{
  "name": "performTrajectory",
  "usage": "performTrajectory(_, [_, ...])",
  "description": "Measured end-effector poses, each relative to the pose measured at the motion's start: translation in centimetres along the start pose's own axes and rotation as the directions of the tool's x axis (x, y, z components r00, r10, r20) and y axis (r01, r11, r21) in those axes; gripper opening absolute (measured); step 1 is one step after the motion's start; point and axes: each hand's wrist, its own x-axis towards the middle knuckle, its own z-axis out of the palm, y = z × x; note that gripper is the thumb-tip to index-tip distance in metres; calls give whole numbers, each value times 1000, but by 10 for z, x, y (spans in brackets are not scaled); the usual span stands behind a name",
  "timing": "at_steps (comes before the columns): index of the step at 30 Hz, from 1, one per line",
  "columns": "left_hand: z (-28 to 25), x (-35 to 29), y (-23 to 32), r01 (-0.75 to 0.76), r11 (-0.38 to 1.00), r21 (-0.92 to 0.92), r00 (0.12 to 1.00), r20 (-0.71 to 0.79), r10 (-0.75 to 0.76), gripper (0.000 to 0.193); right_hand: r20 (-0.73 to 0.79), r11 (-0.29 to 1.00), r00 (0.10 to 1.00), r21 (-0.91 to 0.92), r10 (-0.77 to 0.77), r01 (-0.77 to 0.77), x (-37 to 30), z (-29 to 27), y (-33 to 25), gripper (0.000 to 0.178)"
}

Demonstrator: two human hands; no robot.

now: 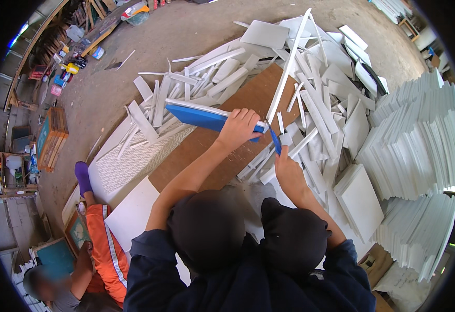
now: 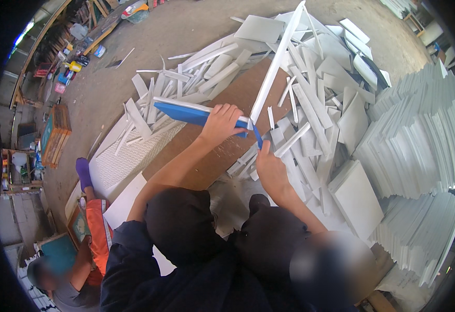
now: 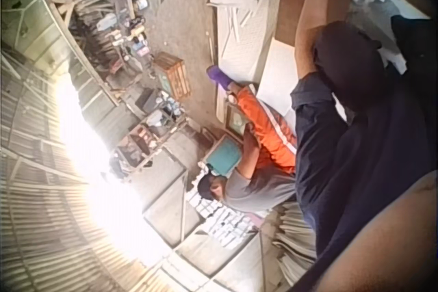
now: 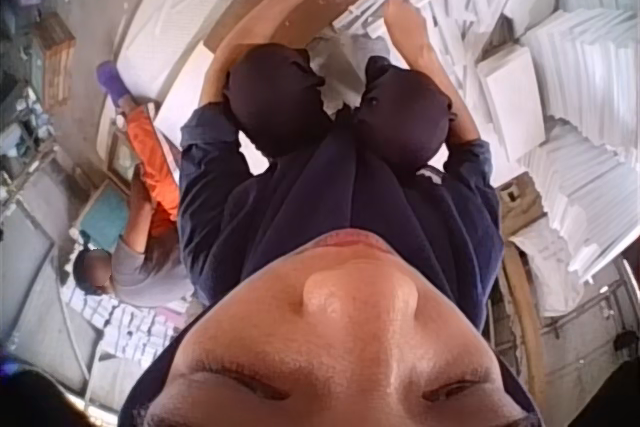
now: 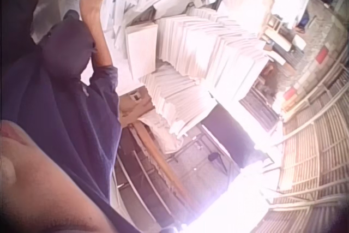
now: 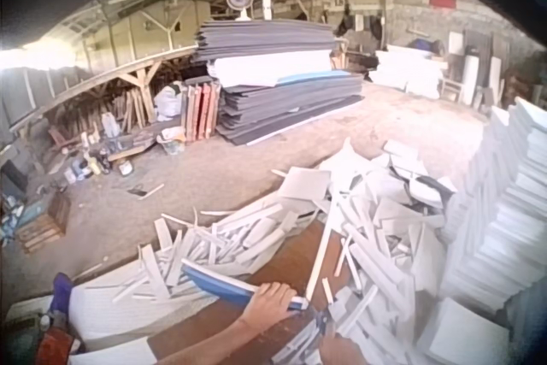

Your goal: The person sits on the floor and uses a utility knife to cut blue and white foam sheets into smaller rectangular pieces. They repeatedly position the sheets, score the material with the knife, and break off the cut sections, accumulating a pile of trimmed pieces.

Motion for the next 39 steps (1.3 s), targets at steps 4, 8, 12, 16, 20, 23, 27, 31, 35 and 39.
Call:
performTrajectory(4, [1,-2,-1,1,1000,-22,1000,-8,-1,45,6,1000,1000,-1,-6,6,0,2,-1,16])
performTrajectory(8, [1,-2,-1,-3,1000,-7,1000,-1,3,45,8,1000,1000,3,12,-12,-1,3,-1,17])
performTrajectory(12, [1,-2,-1,-6,1000,6,1000,18,6,45,34,996,999,-87,30,-27,-1,3,-4,16])
performTrajectory(16, [1,-2,-1,-38,999,1,999,4,38,46,134,993,987,-84,93,-82,1,1,-8,18])
performTrajectory(20, [1,-4,-2,-51,999,14,998,29,51,46,154,993,981,-53,116,-110,3,-4,-15,17])
performTrajectory(23, [1,-3,-3,-56,998,17,998,36,55,45,162,993,980,-2,119,-120,6,-4,-16,17])
performTrajectory(27, [2,-1,-2,-68,998,4,997,43,67,44,148,988,977,18,151,-156,15,2,-10,18])
performTrajectory(31, [5,-1,-3,-46,999,11,997,62,46,45,155,990,981,71,112,-124,21,-4,-7,17])
performTrajectory(35, [3,-1,-2,-44,999,-8,998,34,45,44,160,989,980,69,115,-127,17,-14,-11,15])
performTrajectory(39, [1,0,-1,-35,999,-15,997,61,36,44,197,987,970,38,145,-155,15,-19,-15,18])
